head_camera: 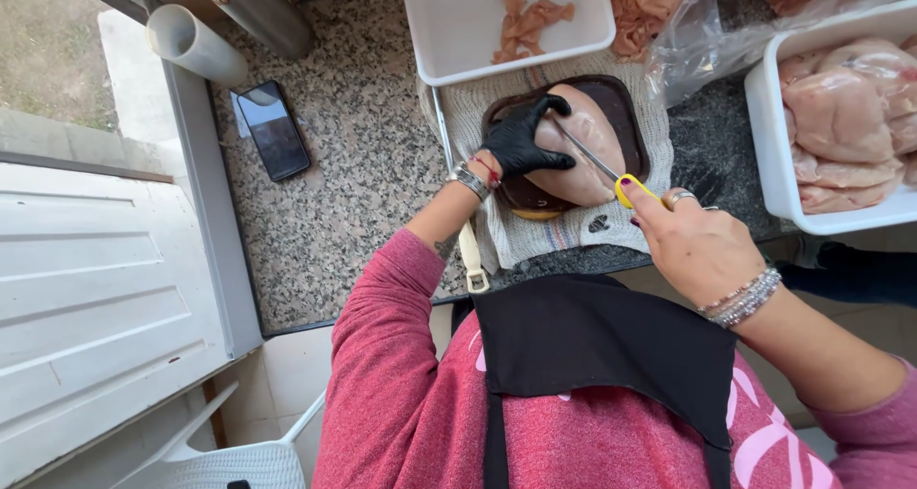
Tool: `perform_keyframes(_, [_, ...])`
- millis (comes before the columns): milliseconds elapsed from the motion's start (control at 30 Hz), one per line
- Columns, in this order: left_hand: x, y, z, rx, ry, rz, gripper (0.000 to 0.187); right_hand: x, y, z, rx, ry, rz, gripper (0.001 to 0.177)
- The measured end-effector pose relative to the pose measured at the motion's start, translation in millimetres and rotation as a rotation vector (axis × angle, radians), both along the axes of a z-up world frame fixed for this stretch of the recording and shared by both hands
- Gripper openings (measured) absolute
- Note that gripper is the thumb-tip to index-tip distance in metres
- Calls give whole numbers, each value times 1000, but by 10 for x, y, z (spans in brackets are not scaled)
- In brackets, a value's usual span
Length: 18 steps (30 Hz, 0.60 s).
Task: Trimming fat and excess skin from raw chicken breasts on a cutting board.
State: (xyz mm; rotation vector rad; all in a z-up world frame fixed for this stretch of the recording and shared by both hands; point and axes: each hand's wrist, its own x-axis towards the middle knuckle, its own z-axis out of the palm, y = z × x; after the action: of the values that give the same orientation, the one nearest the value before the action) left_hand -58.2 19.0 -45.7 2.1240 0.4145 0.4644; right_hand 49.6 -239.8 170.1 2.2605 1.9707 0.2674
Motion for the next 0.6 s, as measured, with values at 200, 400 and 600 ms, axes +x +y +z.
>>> perform_keyframes(200, [14, -85, -23, -71, 27, 74, 71, 31, 97, 64, 6, -38, 40, 44])
perform_keyframes(400, [50, -114, -158, -65, 77, 97, 76, 118, 83, 45, -8, -24, 73, 42])
perform_keyframes(600, [58, -106, -202, -46, 62, 112, 74, 219, 204, 70, -133, 77, 66, 42])
